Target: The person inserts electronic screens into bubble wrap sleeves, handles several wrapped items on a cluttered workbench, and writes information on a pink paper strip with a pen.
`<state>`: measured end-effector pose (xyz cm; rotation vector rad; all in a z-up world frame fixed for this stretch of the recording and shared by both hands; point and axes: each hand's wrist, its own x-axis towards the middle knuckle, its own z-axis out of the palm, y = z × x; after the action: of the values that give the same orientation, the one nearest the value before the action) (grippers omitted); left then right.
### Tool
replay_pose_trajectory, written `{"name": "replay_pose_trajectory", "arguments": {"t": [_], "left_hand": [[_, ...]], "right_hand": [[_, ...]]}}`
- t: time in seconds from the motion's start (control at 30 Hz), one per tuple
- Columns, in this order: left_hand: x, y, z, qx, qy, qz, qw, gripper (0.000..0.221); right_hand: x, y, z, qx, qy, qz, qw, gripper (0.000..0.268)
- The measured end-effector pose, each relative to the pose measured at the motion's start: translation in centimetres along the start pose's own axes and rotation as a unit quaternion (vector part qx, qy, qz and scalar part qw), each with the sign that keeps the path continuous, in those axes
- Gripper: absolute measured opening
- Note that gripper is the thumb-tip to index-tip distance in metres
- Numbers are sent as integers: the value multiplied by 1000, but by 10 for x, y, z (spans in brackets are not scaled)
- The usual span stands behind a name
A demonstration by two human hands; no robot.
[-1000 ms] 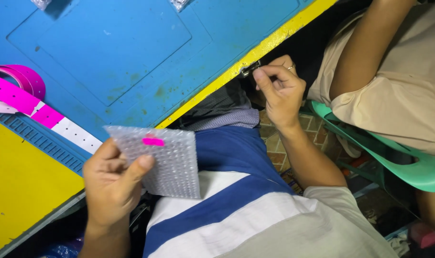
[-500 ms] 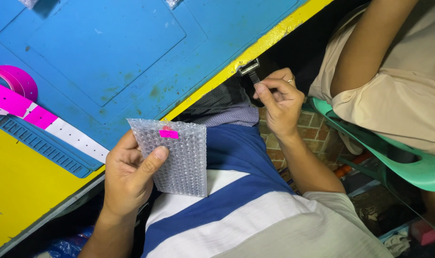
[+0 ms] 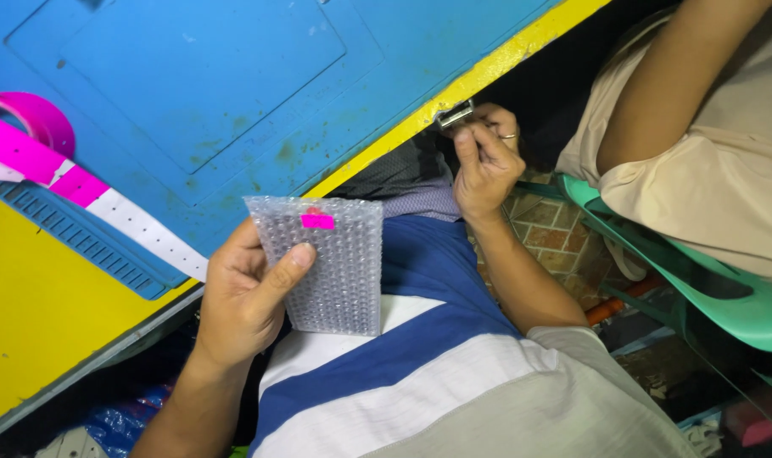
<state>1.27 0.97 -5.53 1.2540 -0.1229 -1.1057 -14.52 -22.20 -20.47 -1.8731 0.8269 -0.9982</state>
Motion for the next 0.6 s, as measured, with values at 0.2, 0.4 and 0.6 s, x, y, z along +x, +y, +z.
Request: {"name": "replay_pose_trajectory", "arguments": {"t": [0.2, 0.4, 0.6], "left_hand": [[4, 15, 7, 73, -7, -11, 997, 34], [1, 21, 10, 63, -37, -5, 997, 31], [-5, 29, 12, 110, -33, 1, 993, 28]], "right_hand": [[2, 7, -31, 83, -111, 66, 988, 13], [46, -96, -72, 107, -330, 85, 934, 5], [86, -178, -33, 69, -475, -38, 877, 6]]}}
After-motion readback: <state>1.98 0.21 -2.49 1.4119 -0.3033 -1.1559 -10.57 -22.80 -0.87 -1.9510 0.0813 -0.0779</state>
